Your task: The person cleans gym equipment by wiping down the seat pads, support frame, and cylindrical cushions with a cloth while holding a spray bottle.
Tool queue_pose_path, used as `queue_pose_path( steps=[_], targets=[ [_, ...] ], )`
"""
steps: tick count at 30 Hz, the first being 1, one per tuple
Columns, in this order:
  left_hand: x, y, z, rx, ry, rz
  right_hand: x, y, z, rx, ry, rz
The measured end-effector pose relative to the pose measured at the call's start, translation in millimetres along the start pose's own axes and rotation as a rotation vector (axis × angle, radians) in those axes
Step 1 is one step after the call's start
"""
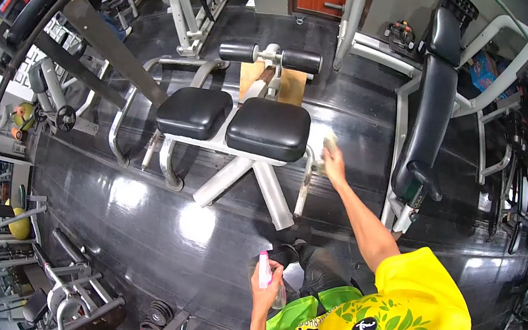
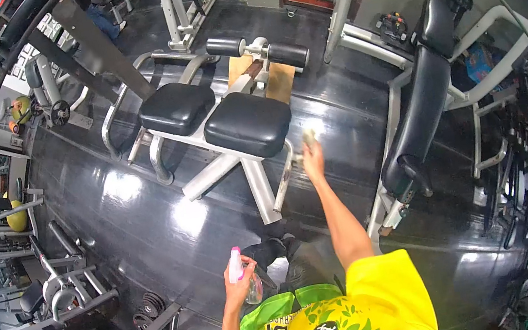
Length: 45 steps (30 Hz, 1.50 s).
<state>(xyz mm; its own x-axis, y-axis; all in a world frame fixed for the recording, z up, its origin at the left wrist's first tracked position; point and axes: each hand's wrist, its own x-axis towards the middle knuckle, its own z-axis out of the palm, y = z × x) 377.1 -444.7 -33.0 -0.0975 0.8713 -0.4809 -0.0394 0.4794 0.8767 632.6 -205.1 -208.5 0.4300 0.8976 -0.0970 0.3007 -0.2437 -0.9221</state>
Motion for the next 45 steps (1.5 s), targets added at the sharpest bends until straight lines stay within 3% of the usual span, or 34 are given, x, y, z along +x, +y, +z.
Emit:
queue_pose_path(
  steps=[1, 2, 4, 8, 11, 16, 18, 20, 22, 24, 25, 27, 32, 34, 35, 36, 38, 40, 45],
  targets=[
    [-0.5, 2.2, 2.0, 0.003, -0.008, -0.004, 9.5, -14.8, 5.0, -0.142, -0.239, 0.246],
    [-1.3, 4.3, 3.4, -0.008, -0.007, -0.004, 6.7, 5.7, 22.3, -0.287, -0.339, 0.101],
    [-2.7, 3.3, 5.3, -0.020, -0.025, -0.016, -16.7, 33.4, 53.4, -0.279, 0.029, 0.034],
    [4.9, -3.6, 7.8, -0.041, -0.016, 0.000, -99.6, 24.7, 33.0, -0.370, -0.121, -0.047],
    [11.1, -7.7, 9.2, 0.008, -0.048, -0.034, -175.0, 18.3, 22.1, -0.219, -0.160, -0.115],
    [19.3, -6.0, 13.1, -0.009, -0.082, -0.019, -200.7, 11.9, -9.1, -0.106, -0.276, -0.172],
    [20.4, -4.0, 13.2, -0.014, -0.074, -0.016, -176.5, 4.7, -27.7, 0.070, -0.293, 0.232],
    [19.3, -3.7, 11.3, -0.033, -0.065, -0.003, -137.6, -3.5, -38.1, 0.075, -0.184, 0.285],
    [17.5, -7.2, 6.7, -0.026, -0.059, -0.007, -87.3, -12.0, -37.0, -0.024, -0.107, 0.096],
    [15.7, -9.5, 3.4, -0.019, -0.057, -0.009, -42.7, -13.4, -24.1, -0.393, -0.096, -0.300],
    [14.5, -10.2, 1.9, 0.005, -0.052, -0.004, -26.7, -10.5, -14.0, -0.391, -0.098, -0.301],
    [11.5, -11.2, -0.9, 0.030, -0.045, -0.002, -11.8, -9.5, 4.2, -0.851, -0.481, -0.454],
    [7.9, -20.3, -9.2, -0.056, 0.000, 0.012, -14.7, -17.4, 12.1, -0.905, -0.417, -0.694],
    [9.0, -23.0, -11.3, -0.044, -0.010, 0.019, -13.3, -23.7, 11.4, -1.103, -0.580, -0.860],
    [10.2, -23.3, -10.9, -0.025, -0.024, 0.027, -17.9, -18.0, 15.5, -1.107, -0.516, -1.011],
    [11.6, -22.0, -8.8, -0.031, -0.023, 0.033, -24.3, -21.6, 18.1, -1.111, -0.513, -1.017],
    [11.1, -18.0, -8.7, -0.029, -0.010, 0.064, -41.1, -26.0, 28.1, -1.286, -0.888, -0.947],
    [10.5, -17.0, -9.9, -0.024, -0.002, 0.065, -54.1, -21.4, 27.7, -1.165, -0.805, -1.026],
    [12.8, -19.7, -8.5, -0.024, 0.010, 0.072, -83.7, -13.4, 29.8, -1.005, -1.020, -0.979]
  ],
)
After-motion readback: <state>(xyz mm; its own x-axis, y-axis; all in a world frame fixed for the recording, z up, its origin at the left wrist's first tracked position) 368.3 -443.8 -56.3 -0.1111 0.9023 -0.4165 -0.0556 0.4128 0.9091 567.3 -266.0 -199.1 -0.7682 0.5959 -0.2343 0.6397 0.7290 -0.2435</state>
